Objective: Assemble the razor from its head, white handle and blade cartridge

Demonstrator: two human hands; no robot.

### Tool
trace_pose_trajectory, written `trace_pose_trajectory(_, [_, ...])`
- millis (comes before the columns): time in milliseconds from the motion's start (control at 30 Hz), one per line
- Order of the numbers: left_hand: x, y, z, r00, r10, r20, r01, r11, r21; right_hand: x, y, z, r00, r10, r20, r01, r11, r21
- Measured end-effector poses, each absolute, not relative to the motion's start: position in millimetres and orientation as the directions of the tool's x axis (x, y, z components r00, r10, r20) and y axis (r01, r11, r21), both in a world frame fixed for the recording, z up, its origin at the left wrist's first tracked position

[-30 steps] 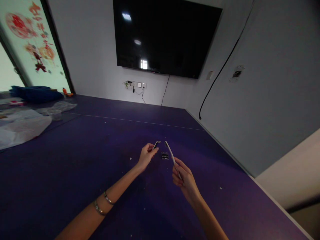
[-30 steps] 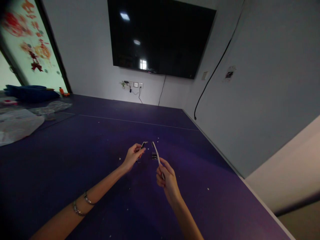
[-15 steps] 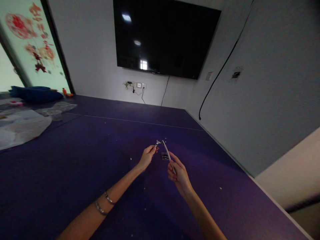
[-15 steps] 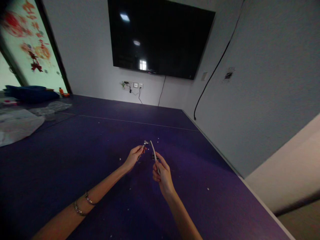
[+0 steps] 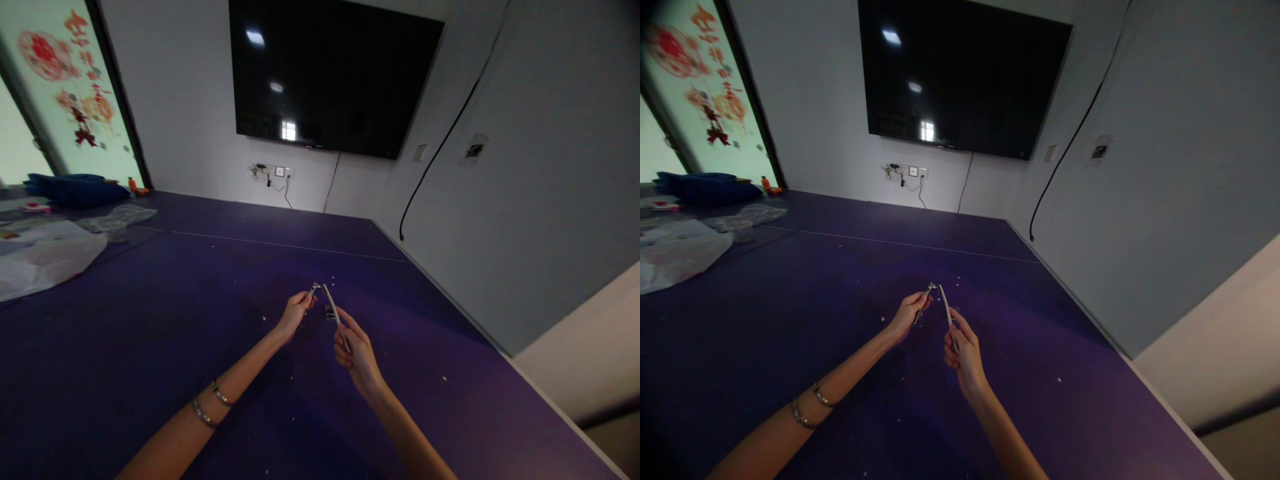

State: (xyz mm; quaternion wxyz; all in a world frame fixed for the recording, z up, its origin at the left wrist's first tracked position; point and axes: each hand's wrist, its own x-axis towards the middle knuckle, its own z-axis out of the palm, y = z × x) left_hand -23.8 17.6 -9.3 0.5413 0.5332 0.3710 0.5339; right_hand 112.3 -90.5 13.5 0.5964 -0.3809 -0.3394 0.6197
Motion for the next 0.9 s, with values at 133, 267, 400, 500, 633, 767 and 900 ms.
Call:
trace_pose_trajectory(133, [-24.6,17.6,-7.4,0.132,0.979,0.156,-0.17,-0.133,0.976,110.4,-90.6,12.1,0.016,0.998,-0.063,-0.487,-0.047,-0.872])
trace_pose_trajectory(267, [-23.0,15.0,-5.8,0.178,0.968,0.176,-0.165,-0.147,0.975,109.5,-87.4,13.8,0.055,0.997,-0.051,-0.485,-0.018,-0.874])
trace_pose_trajectory(400, [-23.4,16.8,-4.5,0.161,0.968,0.192,-0.177,-0.163,0.971,107.6,-90.8,14.9,0.032,0.999,-0.04,-0.478,-0.02,-0.878])
trace_pose_trajectory(500, [-24.3,18.6,-3.6,0.133,0.973,0.189,-0.149,-0.168,0.974,107.8,-91.1,16.2,0.048,0.999,-0.023,-0.468,0.002,-0.884])
trace_pose_trajectory(633, [-23.2,17.3,-3.9,0.152,0.97,0.189,-0.153,-0.166,0.974,106.7,-88.0,15.8,0.064,0.997,-0.033,-0.467,0.001,-0.884])
trace_pose_trajectory(767, [-22.3,15.1,-3.4,0.136,0.967,0.217,-0.159,-0.195,0.968,103.1,-90.1,12.4,0.058,0.997,-0.047,-0.471,-0.014,-0.882])
trace_pose_trajectory(900, [-21.4,13.6,-3.6,0.114,0.963,0.245,-0.119,-0.231,0.966,103.5,-89.9,13.4,0.084,0.996,-0.043,-0.475,0.002,-0.88])
